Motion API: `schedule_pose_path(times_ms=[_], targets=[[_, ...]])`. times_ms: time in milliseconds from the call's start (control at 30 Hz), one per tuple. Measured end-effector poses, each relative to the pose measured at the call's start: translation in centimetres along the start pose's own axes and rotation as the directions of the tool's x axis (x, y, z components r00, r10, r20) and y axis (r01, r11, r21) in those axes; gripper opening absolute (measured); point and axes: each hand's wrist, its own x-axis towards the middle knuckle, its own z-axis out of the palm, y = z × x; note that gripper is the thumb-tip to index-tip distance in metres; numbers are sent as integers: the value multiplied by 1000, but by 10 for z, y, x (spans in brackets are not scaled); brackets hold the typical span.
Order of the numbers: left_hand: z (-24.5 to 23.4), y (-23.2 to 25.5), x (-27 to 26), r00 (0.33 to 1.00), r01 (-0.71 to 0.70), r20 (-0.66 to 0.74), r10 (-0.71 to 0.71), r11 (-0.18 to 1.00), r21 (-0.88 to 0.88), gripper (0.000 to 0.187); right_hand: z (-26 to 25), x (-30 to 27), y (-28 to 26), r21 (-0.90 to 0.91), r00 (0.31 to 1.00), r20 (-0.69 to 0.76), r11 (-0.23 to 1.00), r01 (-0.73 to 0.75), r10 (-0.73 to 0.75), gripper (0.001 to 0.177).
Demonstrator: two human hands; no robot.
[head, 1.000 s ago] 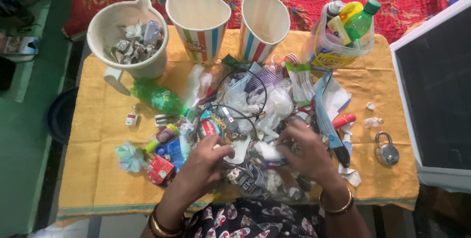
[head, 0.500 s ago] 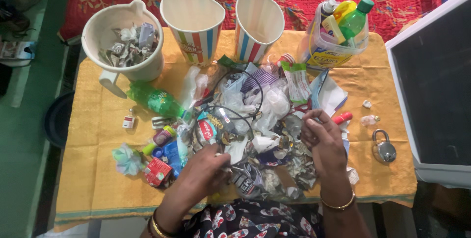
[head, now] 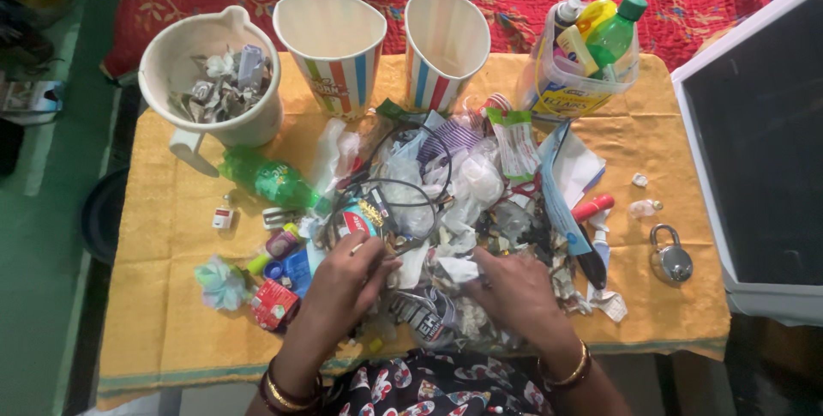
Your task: The person sorts a pile of mixed waste on a table into three separate containers. They pick up various items, including plastic bottles, paper, and small containers, and place them into a white pitcher, two striped cups, or a clear plastic tub. The person handles items one by one, occasionally moving the pile to access items underneath.
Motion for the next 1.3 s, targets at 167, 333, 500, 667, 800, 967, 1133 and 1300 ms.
schedule_pose_path(times_ms=[167, 333, 500, 667, 800, 967, 1133, 1300], targets=[[-2, 9, 1, 988, 99, -103, -112, 988, -116, 17, -4, 0, 20, 178, 956, -292, 982, 58, -4, 19], [5, 13, 4, 971, 194, -78, -225, 937, -290, 11, -27, 0, 41, 409, 905, -390, 912, 3, 172, 29], [30, 20, 5, 997, -22, -77, -5, 937, -347, 13, -32, 7, 51, 519, 872, -388, 852, -62, 299, 30], [58, 26, 9, 971, -218, 111, 212, 975, 38, 32, -29, 13, 42, 339, 821, -516, 938, -65, 244, 34], [69, 26, 13, 954, -120, 295, 50, 968, 223, 28, -30, 13, 32, 335, 860, -435, 934, -122, 268, 33], [80, 14, 13, 975, -140, 204, 86, 953, 270, 34, -33, 10, 30, 359, 874, -396, 923, -135, 281, 33], [80, 8, 14, 967, -77, 255, 0, 954, 289, 13, -36, 3, 30, 272, 946, -289, 960, -64, 145, 31], [58, 10, 14, 967, 154, 222, -126, 981, -117, 16, -40, -5, 21, 228, 964, -209, 967, -116, 165, 32]])
